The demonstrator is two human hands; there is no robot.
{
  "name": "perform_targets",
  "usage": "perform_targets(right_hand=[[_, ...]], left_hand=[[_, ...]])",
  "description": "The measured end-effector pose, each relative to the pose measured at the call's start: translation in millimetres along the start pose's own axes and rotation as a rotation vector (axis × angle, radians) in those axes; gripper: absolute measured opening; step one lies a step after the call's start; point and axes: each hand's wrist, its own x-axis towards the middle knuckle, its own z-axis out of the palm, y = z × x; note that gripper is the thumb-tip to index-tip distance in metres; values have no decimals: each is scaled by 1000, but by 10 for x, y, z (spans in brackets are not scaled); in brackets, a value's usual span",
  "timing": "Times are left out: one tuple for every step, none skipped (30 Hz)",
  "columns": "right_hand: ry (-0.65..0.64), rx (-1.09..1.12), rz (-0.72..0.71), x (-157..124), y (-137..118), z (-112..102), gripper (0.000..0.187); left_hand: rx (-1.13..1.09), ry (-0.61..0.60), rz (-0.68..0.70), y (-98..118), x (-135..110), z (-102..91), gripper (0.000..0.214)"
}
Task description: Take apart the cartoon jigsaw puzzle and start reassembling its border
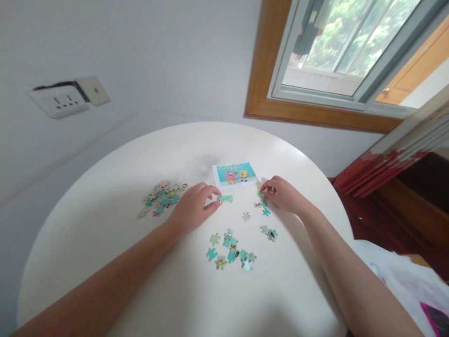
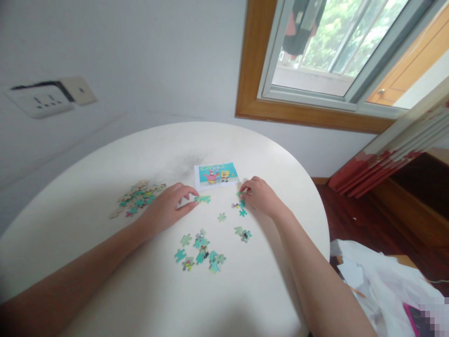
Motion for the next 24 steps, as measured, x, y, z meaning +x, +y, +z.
perform_targets(right_hand=[[-3, 2, 3, 4, -16, 8, 13], [-5, 7, 4, 7, -28, 13, 13], [-5, 12, 3, 9, -36, 17, 13], [-1, 16, 0, 9, -41, 20, 13], [7, 19, -3, 10, -45, 24, 12], [16, 20, -7, 11, -51, 28, 12], [22, 21, -12, 12, -61, 35, 13], [29, 23, -16, 14, -76, 44, 14], [32, 29, -23, 17, -98, 57, 15], [33, 39, -33, 20, -125, 74, 15], [32, 50, -45, 24, -158, 95, 15], [31, 61, -61, 28, -195, 120, 15], [35, 73, -80, 34, -234, 149, 14], [41, 86, -102, 40, -274, 181, 13], [49, 101, -125, 46, -313, 214, 13], [60, 117, -146, 52, -351, 246, 13], [70, 133, -165, 57, -386, 275, 14], [80, 147, -178, 61, -418, 300, 15], [87, 156, -187, 62, -446, 319, 15], [91, 163, -190, 63, -470, 333, 16], [94, 170, -188, 62, -490, 342, 16], [94, 178, -185, 60, -506, 347, 15], [93, 191, -178, 57, -519, 351, 14], [91, 207, -169, 55, -528, 355, 14]], left_hand=[[2, 0, 2, 0, 0, 0, 18], [3, -2, 2, 2, -1, -1, 18], [3, -3, 1, 4, -3, -2, 18], [2, -5, -1, 8, -5, -3, 18], [-1, -7, -5, 12, -7, -5, 18], [-6, -8, -8, 18, -9, -7, 18], [-10, -7, -11, 23, -9, -10, 18], [-13, -4, -11, 28, -10, -13, 18], [-14, 0, -11, 33, -9, -16, 17], [-15, 0, -10, 38, -9, -20, 17], [-14, 0, -9, 42, -8, -23, 17], [-13, 0, -7, 45, -7, -25, 17], [-11, 1, -4, 48, -6, -27, 17], [-9, 2, 0, 50, -5, -28, 17], [-7, 4, 2, 51, -4, -28, 17], [-6, 5, 3, 52, -4, -27, 17], [-6, 5, 3, 52, -4, -26, 17], [-5, 5, 2, 51, -5, -24, 16], [-5, 8, 2, 49, -6, -22, 16], [-5, 12, 5, 47, -9, -19, 16], [-5, 20, 11, 44, -12, -17, 16], [-4, 26, 19, 41, -15, -16, 17], [-3, 29, 26, 39, -18, -14, 17], [-2, 30, 31, 37, -21, -13, 17]])
